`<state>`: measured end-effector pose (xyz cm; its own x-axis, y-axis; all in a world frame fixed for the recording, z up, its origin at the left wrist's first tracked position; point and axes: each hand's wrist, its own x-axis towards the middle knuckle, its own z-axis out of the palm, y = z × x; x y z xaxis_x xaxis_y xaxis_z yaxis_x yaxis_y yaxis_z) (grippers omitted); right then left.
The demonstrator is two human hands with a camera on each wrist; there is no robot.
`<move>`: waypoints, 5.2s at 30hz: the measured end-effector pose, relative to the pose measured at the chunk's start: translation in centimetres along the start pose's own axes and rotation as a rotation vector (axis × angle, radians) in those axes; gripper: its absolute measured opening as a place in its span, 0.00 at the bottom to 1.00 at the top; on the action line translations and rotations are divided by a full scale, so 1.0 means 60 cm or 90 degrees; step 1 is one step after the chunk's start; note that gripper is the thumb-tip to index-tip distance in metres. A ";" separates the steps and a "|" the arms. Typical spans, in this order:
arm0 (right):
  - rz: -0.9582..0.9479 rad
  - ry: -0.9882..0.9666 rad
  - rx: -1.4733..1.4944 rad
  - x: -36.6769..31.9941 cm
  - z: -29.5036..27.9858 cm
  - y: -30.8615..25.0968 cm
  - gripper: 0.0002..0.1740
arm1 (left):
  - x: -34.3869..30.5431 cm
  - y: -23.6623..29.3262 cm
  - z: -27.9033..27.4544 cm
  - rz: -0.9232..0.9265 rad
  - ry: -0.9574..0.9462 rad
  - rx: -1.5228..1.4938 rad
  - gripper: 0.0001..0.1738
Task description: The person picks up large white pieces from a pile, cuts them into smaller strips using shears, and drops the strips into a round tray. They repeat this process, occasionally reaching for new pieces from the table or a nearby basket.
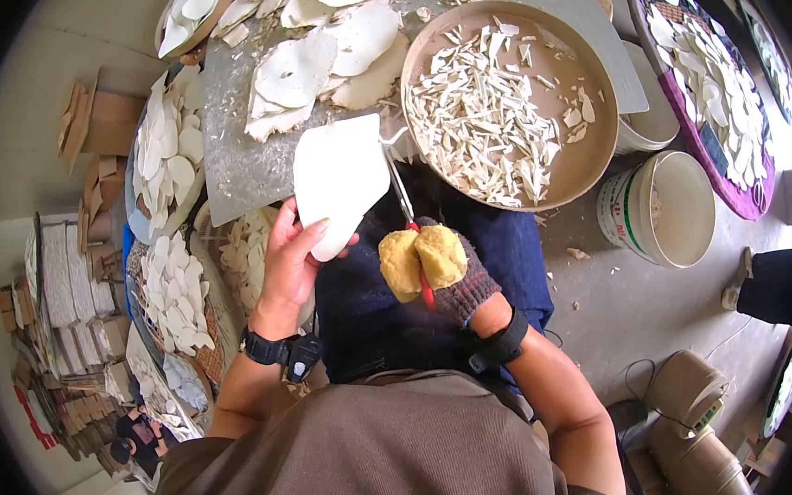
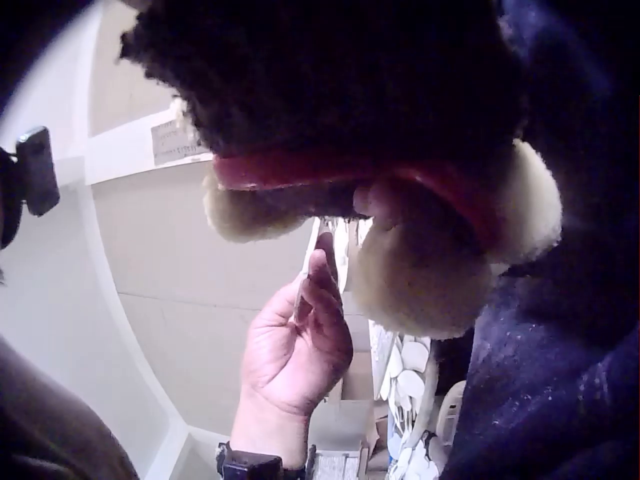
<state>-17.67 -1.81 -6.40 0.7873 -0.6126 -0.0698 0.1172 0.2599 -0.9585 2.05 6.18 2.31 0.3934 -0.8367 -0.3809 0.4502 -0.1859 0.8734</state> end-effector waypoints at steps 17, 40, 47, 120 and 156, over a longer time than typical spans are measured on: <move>0.043 -0.044 0.655 0.026 -0.031 0.002 0.14 | 0.004 0.014 -0.022 -0.026 -0.082 0.092 0.32; 0.065 -0.043 -0.162 -0.009 -0.052 0.011 0.10 | 0.139 0.217 -0.319 0.440 0.369 0.051 0.17; 0.158 -0.020 0.155 0.001 -0.023 0.017 0.11 | 0.288 0.123 -0.050 0.456 -0.048 0.611 0.10; 0.169 0.018 0.503 -0.044 -0.054 0.068 0.12 | 0.360 0.196 -0.141 0.260 -0.203 1.142 0.36; 0.114 -0.003 0.106 -0.023 -0.035 -0.031 0.15 | 0.186 0.252 -0.077 0.429 -0.216 0.651 0.06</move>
<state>-20.27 -3.02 -5.13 0.8076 -0.5420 -0.2323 0.0740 0.4840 -0.8720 16.94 -3.58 9.84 0.0097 -0.9813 0.1922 -0.6393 0.1418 0.7558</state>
